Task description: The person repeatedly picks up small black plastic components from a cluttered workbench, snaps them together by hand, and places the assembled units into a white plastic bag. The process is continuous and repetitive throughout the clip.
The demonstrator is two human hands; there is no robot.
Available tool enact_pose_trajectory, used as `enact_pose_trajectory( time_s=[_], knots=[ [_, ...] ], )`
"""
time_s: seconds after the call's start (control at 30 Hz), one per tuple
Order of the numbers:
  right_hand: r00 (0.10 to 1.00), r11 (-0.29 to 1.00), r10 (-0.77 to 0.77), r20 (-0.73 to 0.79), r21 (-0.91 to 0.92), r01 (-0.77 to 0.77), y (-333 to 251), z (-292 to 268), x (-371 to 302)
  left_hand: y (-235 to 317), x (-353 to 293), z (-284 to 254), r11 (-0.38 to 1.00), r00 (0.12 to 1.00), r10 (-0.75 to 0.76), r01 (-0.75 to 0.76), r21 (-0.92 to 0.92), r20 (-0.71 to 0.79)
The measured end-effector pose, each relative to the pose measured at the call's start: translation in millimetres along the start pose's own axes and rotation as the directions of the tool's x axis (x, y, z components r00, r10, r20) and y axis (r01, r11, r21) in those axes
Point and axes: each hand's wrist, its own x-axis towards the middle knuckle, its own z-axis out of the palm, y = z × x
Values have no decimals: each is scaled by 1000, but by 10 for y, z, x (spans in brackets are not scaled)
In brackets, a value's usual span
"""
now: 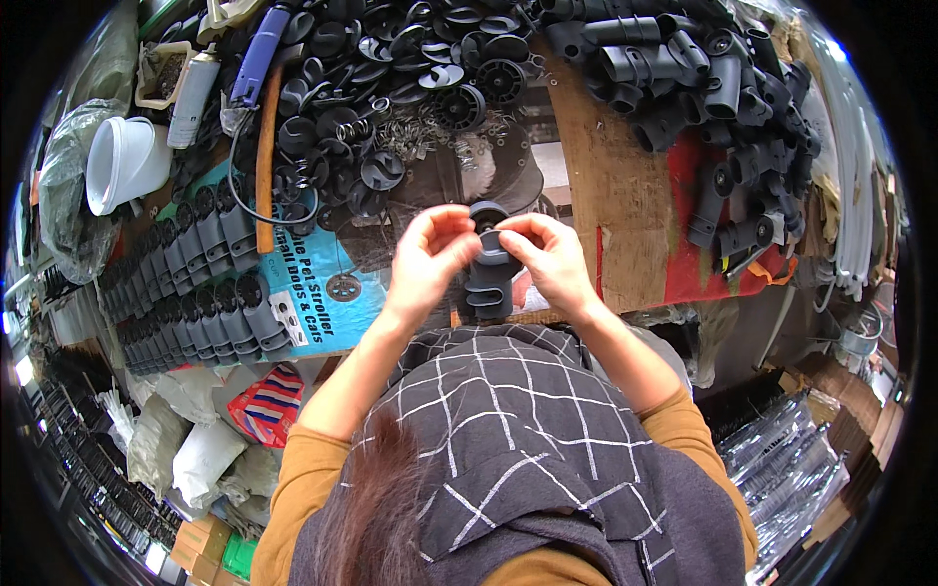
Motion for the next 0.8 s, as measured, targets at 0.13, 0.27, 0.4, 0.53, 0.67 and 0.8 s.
enact_pose_trajectory(
  time_s=[0.13,0.27,0.4,0.53,0.67,0.8],
  knots=[
    [979,976,105,-176,-172,-136,257,66,-91,-123,-80,1,934,972,-226,235,271,-64],
    [901,730,-385,-198,-663,166,427,22,98,-202,162,-12,817,979,191,-117,564,-74],
    [965,818,-188,-184,-574,50,518,-15,174,-297,258,-46,809,999,33,-22,587,-8],
    [996,971,-10,-86,-240,-11,516,-36,216,-417,289,-113,841,996,26,-66,538,81],
    [997,951,27,-75,-306,-49,449,-71,280,-481,319,-143,850,997,25,-60,524,74],
    [993,926,104,-57,-359,-118,402,-92,313,-463,329,-128,839,999,12,-38,543,52]
  ],
)
